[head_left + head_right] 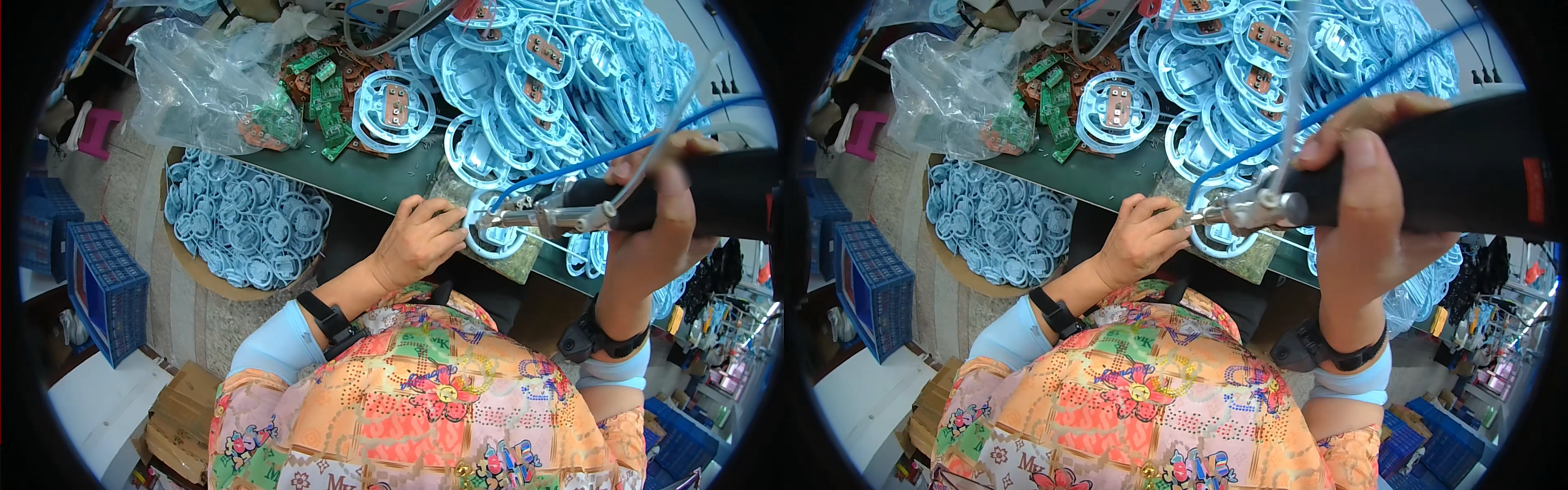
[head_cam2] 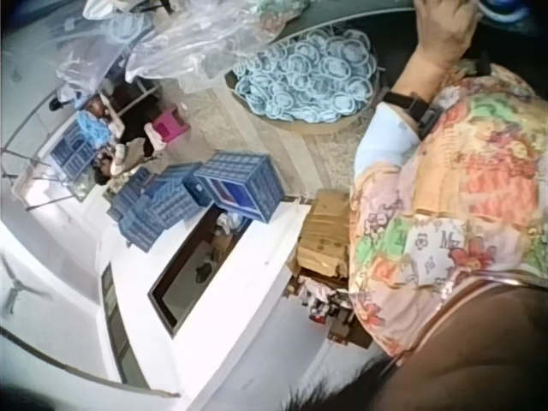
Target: Assembling small electronic components into circular plastic housings using an electric screwdriver.
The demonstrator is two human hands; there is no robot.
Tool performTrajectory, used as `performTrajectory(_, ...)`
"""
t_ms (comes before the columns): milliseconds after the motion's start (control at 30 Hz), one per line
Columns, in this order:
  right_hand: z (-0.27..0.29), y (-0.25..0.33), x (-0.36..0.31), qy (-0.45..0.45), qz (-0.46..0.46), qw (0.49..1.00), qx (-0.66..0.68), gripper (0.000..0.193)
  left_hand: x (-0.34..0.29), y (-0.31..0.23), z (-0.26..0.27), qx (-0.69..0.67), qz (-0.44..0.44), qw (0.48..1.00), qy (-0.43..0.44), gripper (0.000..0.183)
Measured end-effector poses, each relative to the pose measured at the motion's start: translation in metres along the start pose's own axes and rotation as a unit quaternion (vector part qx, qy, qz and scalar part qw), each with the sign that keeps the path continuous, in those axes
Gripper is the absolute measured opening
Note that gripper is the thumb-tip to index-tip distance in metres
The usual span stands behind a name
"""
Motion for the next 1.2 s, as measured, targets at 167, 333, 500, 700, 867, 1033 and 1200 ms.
performTrajectory(167, -0.004, 0.003, 0.007, 0.005, 0.008, 1.0, -0.01, 0.033, 0.002, -0.006, -0.002, 0.014, -0.005, 1.0, -0.002, 0.03)
performTrajectory(333, 0.001, -0.006, 0.017, -0.05, -0.003, 0.999, 0.017, 0.032, 0.003, -0.007, 0.0, 0.038, -0.012, 0.999, -0.004, 0.026)
performTrajectory(500, 0.029, 0.0, 0.018, -0.006, 0.107, 0.986, -0.129, 0.026, 0.004, -0.004, -0.004, 0.043, -0.02, 0.999, 0.003, 0.025)
performTrajectory(700, 0.021, -0.009, 0.011, -0.045, 0.036, 0.998, -0.018, 0.03, 0.003, 0.001, -0.008, 0.041, -0.014, 0.999, 0.02, 0.024)
performTrajectory(867, 0.037, 0.008, 0.034, -0.022, -0.006, 1.0, -0.005, 0.036, 0.008, 0.0, -0.005, 0.022, -0.018, 0.999, -0.026, 0.026)
performTrajectory(1033, 0.053, 0.018, 0.042, 0.021, -0.074, 0.99, 0.114, 0.038, 0.016, 0.011, 0.009, -0.01, 0.053, 0.998, -0.041, 0.028)
performTrajectory(1200, 0.043, 0.019, 0.031, -0.067, -0.003, 0.998, -0.019, 0.04, 0.026, 0.013, 0.012, -0.017, 0.047, 0.998, -0.039, 0.028)
Point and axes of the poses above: each hand's wrist, its own x-axis towards the middle knuckle, its own z-axis out of the back of the hand, y = z × x, the point moved 5 cm from there along x, towards the middle knuckle, and after that the axes turned 4 degrees about x, right-handed, at the moved point
